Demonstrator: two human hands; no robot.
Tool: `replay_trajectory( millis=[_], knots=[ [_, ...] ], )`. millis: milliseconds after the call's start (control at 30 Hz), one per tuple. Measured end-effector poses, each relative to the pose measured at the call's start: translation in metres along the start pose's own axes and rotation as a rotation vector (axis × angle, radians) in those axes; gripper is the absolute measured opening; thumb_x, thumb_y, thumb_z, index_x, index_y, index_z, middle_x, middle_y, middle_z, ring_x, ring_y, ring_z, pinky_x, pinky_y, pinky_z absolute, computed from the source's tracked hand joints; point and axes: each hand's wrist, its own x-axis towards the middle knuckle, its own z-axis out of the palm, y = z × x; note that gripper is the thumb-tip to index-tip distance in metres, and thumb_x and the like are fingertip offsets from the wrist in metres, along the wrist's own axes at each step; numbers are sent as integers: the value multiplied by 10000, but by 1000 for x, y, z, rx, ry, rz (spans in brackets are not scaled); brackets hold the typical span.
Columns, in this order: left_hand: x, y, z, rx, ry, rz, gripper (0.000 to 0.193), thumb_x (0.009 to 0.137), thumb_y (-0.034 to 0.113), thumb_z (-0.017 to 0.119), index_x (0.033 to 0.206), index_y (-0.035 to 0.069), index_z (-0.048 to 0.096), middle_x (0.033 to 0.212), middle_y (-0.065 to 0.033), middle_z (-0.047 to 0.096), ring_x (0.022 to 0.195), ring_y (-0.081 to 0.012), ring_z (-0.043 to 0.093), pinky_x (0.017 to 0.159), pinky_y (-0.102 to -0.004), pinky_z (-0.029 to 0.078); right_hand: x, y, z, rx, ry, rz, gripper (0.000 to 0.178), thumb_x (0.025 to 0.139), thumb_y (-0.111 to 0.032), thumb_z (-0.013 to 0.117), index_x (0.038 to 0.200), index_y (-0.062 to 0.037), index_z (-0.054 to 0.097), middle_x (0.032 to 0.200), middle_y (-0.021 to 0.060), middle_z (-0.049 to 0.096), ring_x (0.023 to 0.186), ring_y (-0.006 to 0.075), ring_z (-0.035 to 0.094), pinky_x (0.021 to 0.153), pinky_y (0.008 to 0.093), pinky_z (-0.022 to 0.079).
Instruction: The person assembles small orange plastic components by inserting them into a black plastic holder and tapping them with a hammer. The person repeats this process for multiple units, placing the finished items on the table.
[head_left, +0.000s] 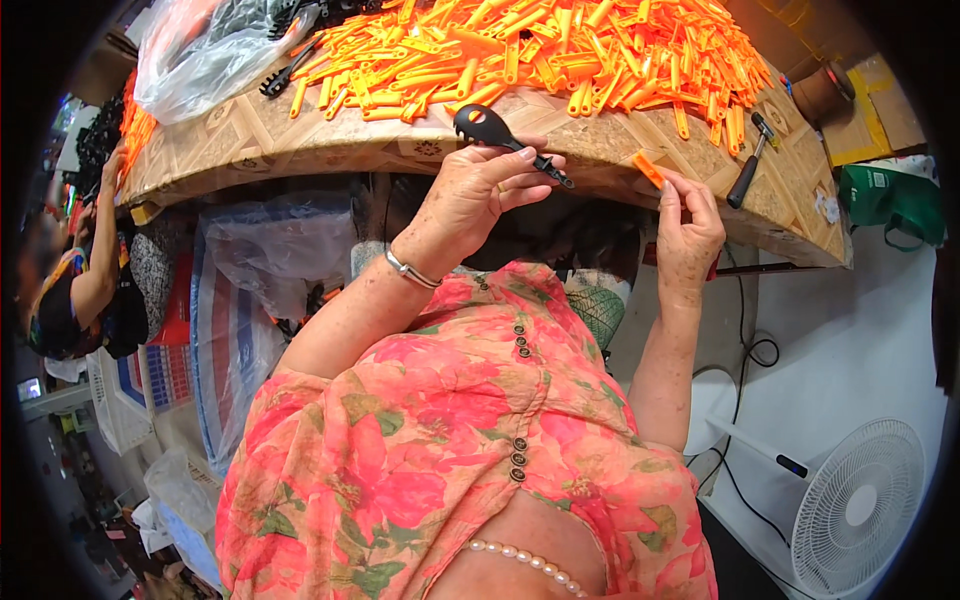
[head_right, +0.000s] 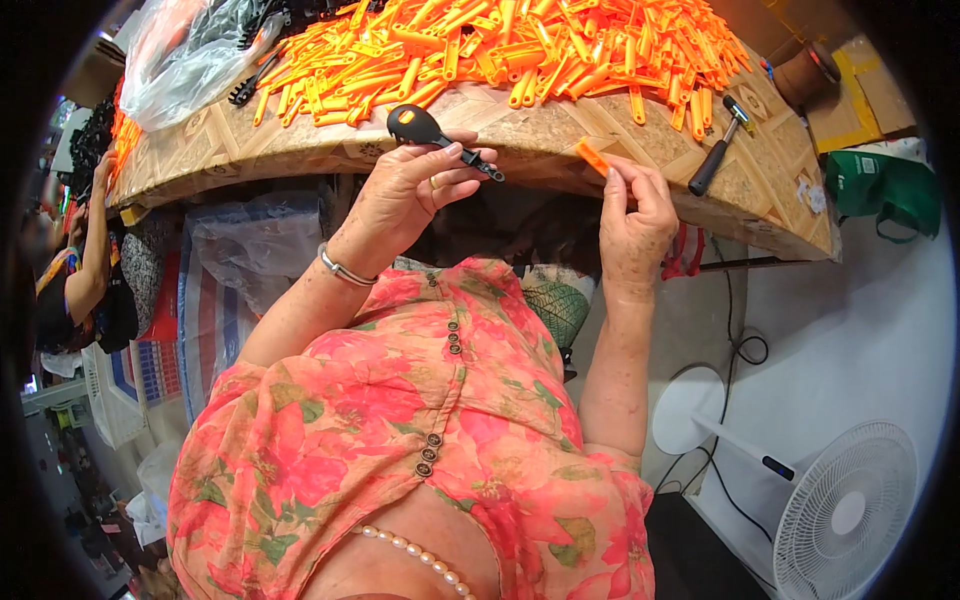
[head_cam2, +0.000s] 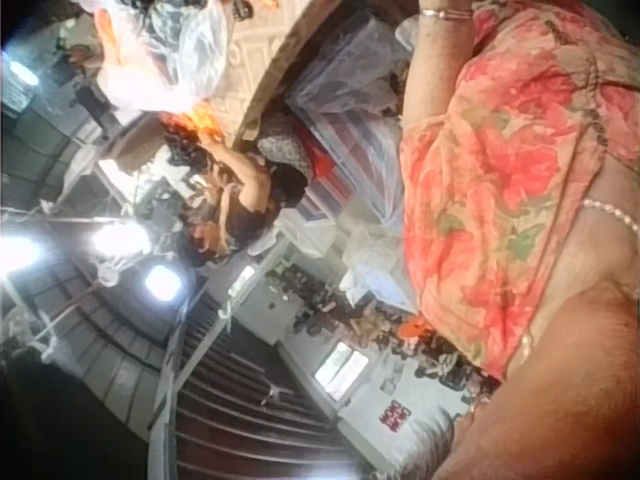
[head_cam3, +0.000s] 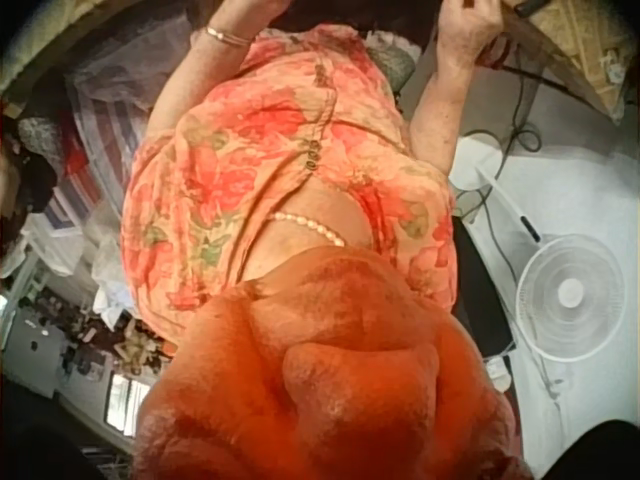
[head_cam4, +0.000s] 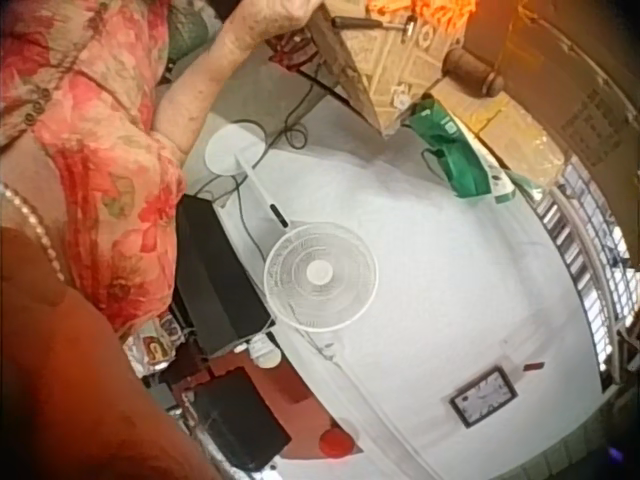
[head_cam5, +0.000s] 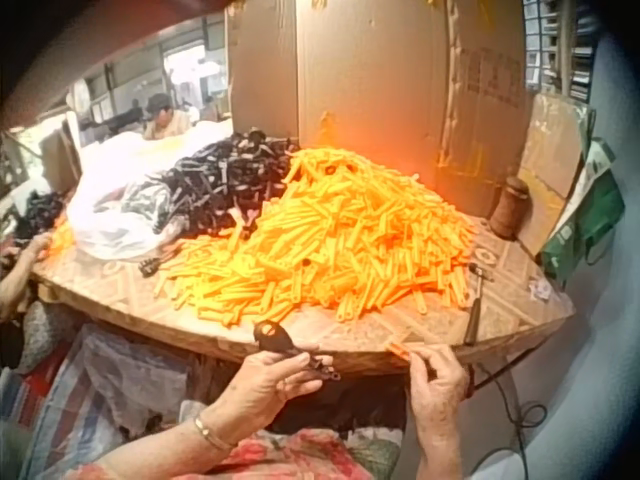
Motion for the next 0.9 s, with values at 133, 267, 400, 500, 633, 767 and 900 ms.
replay_trajectory(
  millis=[133, 267, 400, 500, 633, 767, 900],
  knots=[
    [-2, -2, 7, 139, 15, 31, 282, 923, 102, 608, 1164, -44, 589, 1087, -182, 667, 916, -202, 689, 765, -278, 593, -21, -30, 16, 622, -136, 422, 143, 933, -51, 602, 1023, 23, 687, 806, 30, 660, 627, 42, 559, 592, 165, 437],
    [-6, -5, 12, 210, 30, 53, 243, 911, 100, 635, 1110, -40, 639, 1001, -122, 678, 824, -156, 676, 733, -271, 597, -32, -46, 26, 507, -151, 307, 144, 900, -9, 624, 1023, 0, 699, 856, 49, 674, 650, 68, 590, 597, 197, 477],
    [-8, -7, 9, 198, 6, 71, 243, 898, 107, 658, 1096, -34, 647, 967, -98, 671, 836, -147, 663, 740, -273, 598, -33, -47, 27, 234, -98, -105, 192, 834, 56, 662, 1001, -26, 710, 873, 81, 670, 713, 126, 632, 644, 242, 513],
    [-6, -10, 7, 145, 19, 82, 225, 896, 104, 658, 1067, -43, 644, 969, -114, 672, 850, -166, 668, 736, -278, 598, -31, -50, 30, 146, -63, -318, 226, 804, 79, 674, 996, -36, 710, 870, 99, 662, 758, 164, 644, 671, 264, 520],
    [-7, -9, 6, 116, 21, 80, 205, 895, 103, 657, 1034, -47, 643, 969, -123, 674, 856, -173, 669, 731, -279, 599, -36, -52, 33, 209, -132, -195, 255, 802, 67, 677, 1030, -45, 701, 898, 98, 659, 800, 179, 646, 711, 277, 515],
    [-7, -7, 7, 145, 9, 89, 196, 893, 101, 658, 1023, -44, 649, 961, -118, 676, 855, -165, 667, 734, -278, 599, -38, -55, 34, 277, -205, -105, 254, 836, 33, 653, 1078, -35, 686, 947, 92, 657, 843, 172, 636, 744, 270, 496],
    [-7, -9, 7, 191, -8, 110, 181, 892, 102, 659, 1005, -39, 657, 951, -109, 679, 855, -157, 665, 736, -279, 600, -42, -53, 38, 405, -243, 34, 248, 903, -15, 593, 1139, -21, 670, 923, 65, 629, 802, 123, 581, 713, 231, 455]
  ],
)
